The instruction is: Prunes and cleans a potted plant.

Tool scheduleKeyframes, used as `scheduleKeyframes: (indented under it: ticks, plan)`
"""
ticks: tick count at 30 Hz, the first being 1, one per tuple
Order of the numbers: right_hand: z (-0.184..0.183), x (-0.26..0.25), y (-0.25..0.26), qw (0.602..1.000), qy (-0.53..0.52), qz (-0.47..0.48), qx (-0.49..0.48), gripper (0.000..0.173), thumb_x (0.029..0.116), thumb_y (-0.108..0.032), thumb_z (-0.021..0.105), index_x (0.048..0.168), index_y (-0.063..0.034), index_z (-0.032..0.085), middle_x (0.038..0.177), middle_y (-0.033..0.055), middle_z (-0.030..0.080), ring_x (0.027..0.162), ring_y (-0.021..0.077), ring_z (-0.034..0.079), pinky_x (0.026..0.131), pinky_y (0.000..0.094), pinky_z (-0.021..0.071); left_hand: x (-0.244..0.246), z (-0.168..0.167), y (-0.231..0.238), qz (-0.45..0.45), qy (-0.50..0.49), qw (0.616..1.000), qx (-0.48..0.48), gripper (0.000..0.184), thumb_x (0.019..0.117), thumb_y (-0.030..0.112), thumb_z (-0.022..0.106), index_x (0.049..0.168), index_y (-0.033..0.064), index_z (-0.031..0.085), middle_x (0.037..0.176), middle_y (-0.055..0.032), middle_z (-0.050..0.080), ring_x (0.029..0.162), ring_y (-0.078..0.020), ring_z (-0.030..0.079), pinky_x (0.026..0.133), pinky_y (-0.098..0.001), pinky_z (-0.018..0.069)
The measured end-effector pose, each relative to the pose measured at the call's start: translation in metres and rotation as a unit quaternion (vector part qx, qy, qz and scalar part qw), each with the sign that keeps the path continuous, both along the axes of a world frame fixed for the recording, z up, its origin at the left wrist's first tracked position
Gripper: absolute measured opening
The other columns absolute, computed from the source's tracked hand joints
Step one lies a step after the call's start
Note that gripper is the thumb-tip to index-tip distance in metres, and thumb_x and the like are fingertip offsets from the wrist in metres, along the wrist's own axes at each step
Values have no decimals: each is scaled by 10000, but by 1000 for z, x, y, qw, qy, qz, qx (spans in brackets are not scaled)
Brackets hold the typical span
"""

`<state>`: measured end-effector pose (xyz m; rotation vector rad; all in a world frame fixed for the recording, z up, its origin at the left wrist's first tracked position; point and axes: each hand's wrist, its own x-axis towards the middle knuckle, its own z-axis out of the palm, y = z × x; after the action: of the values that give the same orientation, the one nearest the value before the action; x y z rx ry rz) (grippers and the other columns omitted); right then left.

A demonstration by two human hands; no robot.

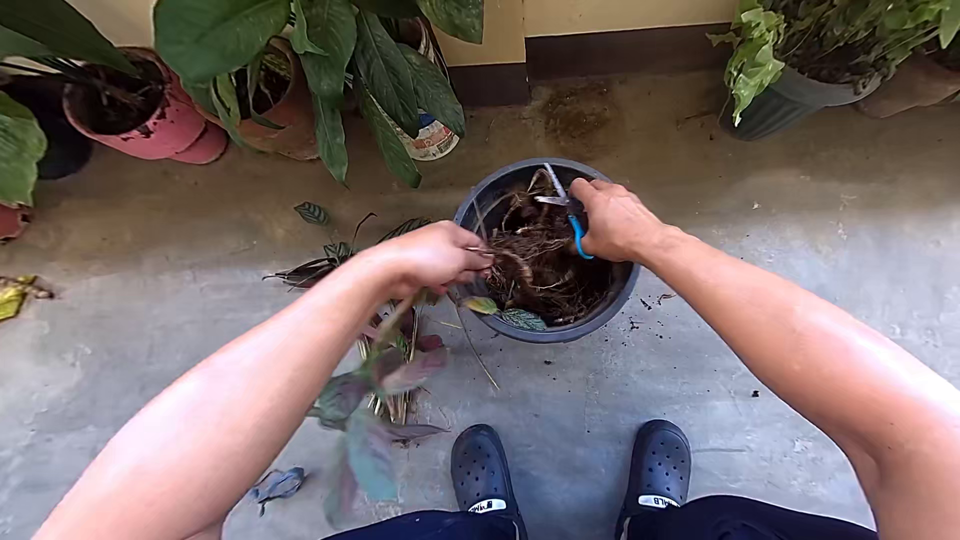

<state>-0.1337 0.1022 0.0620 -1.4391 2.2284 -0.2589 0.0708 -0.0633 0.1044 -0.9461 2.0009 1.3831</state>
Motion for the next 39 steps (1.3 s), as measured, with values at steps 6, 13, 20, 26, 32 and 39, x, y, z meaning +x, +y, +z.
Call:
scheduleKeyframes:
  ticks: [6,13,20,26,32,39]
  plan:
    - [14,-1,-6,998,-48,32,35,835,780,-404,904,1427,-69,495,1293,220,595,1205,393,594,998,581,483,5,-4,-2,-109,27,979,-168,258,1098,238,511,1086,67,703,742,-47,628,613,-147,548,611,-368,483]
    - [41,-23,25,988,-144,-44,43,757,825,-413,871,1431,-127,520,1216,166,664,1101,329,651,944,587,517,-18,-9,16,-198,146,902,-356,320,1097,292,489,1106,36,681,913,-195,700,893,-386,702,801,-621,538]
    - [65,-11,24,997,-67,6,50,685,862,-485,817,1404,-152,561,1097,137,693,962,302,674,850,564,537,-29,-29,18,-266,195,870,-366,308,1100,192,472,1205,-24,665,1111,-248,694,1097,-429,680,969,-608,523]
    - [75,7,29,935,-355,10,-16,387,956,-387,710,1223,-111,660,905,41,720,751,136,682,672,304,576,-29,-7,16,-149,142,930,-305,228,1068,180,548,1190,23,660,938,-125,739,872,-280,721,863,-527,556]
    - [33,14,34,913,-381,-24,145,463,1031,-522,564,1151,-93,691,728,42,664,603,133,603,561,275,477,-36,-10,18,-1,92,989,-120,242,1086,254,542,1191,42,592,835,-44,709,629,-94,620,626,-281,524]
    - [39,10,39,876,-456,-59,148,494,1061,-524,486,1093,-77,695,720,50,683,595,134,644,540,251,515,-34,-11,18,97,133,985,-59,218,1090,218,528,1200,39,586,804,-29,698,599,-65,600,594,-222,505]
